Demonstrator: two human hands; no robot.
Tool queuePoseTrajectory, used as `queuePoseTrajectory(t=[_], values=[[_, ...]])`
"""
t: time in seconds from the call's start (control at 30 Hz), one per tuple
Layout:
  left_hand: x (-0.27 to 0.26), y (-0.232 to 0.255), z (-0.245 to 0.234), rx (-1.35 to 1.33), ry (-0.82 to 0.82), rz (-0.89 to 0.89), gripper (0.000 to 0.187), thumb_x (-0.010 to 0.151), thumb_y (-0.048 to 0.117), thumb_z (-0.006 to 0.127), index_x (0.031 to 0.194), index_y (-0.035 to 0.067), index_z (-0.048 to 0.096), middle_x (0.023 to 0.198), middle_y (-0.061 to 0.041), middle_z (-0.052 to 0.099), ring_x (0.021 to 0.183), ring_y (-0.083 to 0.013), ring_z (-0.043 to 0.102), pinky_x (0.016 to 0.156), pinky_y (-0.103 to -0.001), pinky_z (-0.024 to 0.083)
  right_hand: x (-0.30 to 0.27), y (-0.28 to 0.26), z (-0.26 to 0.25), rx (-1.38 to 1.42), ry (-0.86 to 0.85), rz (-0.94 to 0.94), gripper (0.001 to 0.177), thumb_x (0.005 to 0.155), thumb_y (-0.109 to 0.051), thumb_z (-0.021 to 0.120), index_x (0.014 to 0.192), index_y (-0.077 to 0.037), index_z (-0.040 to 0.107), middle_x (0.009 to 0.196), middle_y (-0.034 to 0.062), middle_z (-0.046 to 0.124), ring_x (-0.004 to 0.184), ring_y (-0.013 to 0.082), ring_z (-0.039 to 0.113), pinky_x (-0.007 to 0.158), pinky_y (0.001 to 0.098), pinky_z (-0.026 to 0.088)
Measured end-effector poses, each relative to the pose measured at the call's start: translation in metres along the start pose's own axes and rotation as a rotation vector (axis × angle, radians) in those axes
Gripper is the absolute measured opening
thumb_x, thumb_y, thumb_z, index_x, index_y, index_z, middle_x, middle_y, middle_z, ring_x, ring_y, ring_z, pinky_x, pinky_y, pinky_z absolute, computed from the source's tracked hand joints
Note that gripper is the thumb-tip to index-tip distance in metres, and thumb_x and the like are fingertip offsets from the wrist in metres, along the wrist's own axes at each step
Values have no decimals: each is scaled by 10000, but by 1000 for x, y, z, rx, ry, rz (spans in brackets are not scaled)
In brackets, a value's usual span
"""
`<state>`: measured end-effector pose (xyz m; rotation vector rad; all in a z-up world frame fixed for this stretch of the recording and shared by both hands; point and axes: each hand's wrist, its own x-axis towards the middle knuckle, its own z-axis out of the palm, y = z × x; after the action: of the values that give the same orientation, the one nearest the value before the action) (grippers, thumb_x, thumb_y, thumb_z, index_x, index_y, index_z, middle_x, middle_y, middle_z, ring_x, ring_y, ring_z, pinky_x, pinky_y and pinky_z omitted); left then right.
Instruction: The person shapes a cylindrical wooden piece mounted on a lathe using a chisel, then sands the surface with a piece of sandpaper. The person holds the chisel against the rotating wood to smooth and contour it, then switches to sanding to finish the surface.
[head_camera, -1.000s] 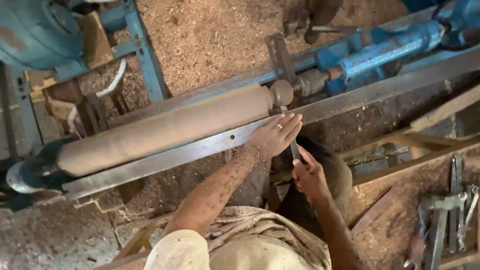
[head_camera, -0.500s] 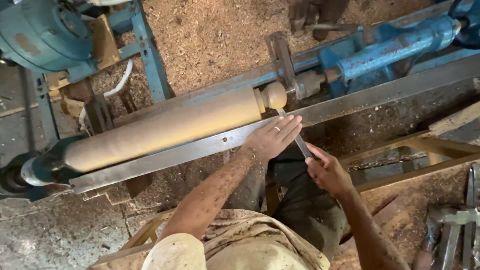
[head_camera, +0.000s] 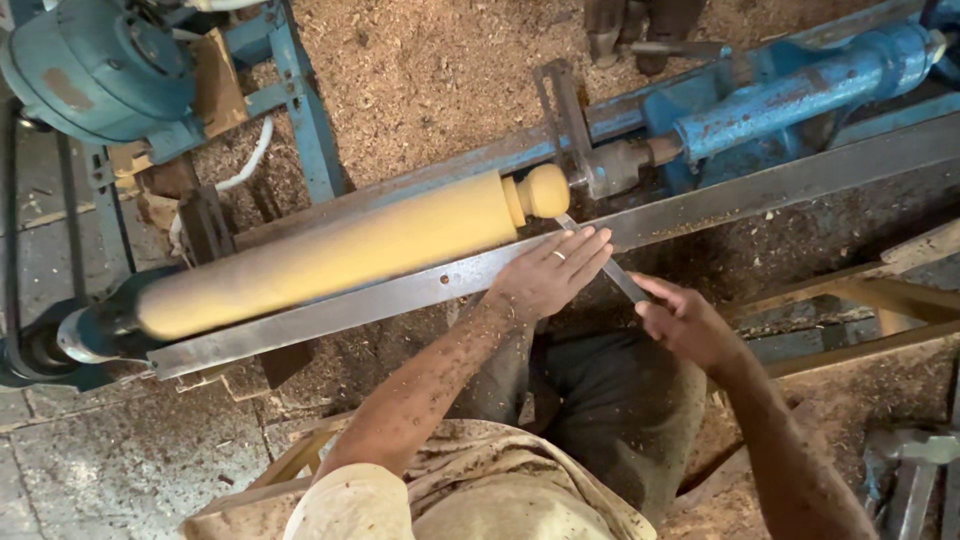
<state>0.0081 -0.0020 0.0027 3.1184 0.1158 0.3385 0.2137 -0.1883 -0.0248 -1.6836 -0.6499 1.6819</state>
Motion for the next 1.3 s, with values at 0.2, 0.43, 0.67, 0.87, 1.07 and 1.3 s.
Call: queuePoseTrajectory(t=[0.2,0.43,0.67,0.87,1.07,1.3], values=[[5,3,-1,25,-27,-6,517,1010,217,506,1491,31,536,1593,-102,479,1465,-248,474,1218,-407,408,10,-14,-28,-206,-42,148,596,968,-217,584,1552,-181,468,600,-26,479,517,88,425,474,278,382],[10,3,-1,6,-43,-17,527,1032,207,514,1532,40,488,1620,-109,447,1494,-246,445,1246,-389,383,17,-27,-45,-294,-117,200,599,995,-281,575,1572,-222,427,572,-22,479,476,96,406,466,285,387],[15,3,-4,7,-55,-23,533,1006,188,522,1520,46,507,1612,-95,470,1473,-234,480,1227,-371,418,29,-23,-62,-291,-186,101,593,993,-239,546,1573,-192,428,567,-22,465,485,84,392,455,289,379],[16,1,-3,22,5,-4,482,1005,195,533,1447,5,559,1539,-134,535,1419,-268,531,1194,-390,445,27,-7,-53,-199,-167,81,598,976,-217,563,1563,-194,456,601,-41,480,511,72,407,464,274,385],[11,4,3,58,63,-15,439,1006,193,548,1398,0,600,1491,-130,585,1367,-261,572,1159,-392,470,20,3,-36,-80,-132,59,595,969,-216,589,1550,-163,475,604,-44,495,499,68,408,450,268,358],[6,6,12,68,103,-20,396,1000,183,577,1347,-1,632,1466,-134,601,1336,-263,588,1128,-395,496,8,-12,-13,-78,-58,68,589,960,-202,590,1538,-143,492,598,-35,512,493,67,424,447,266,364]])
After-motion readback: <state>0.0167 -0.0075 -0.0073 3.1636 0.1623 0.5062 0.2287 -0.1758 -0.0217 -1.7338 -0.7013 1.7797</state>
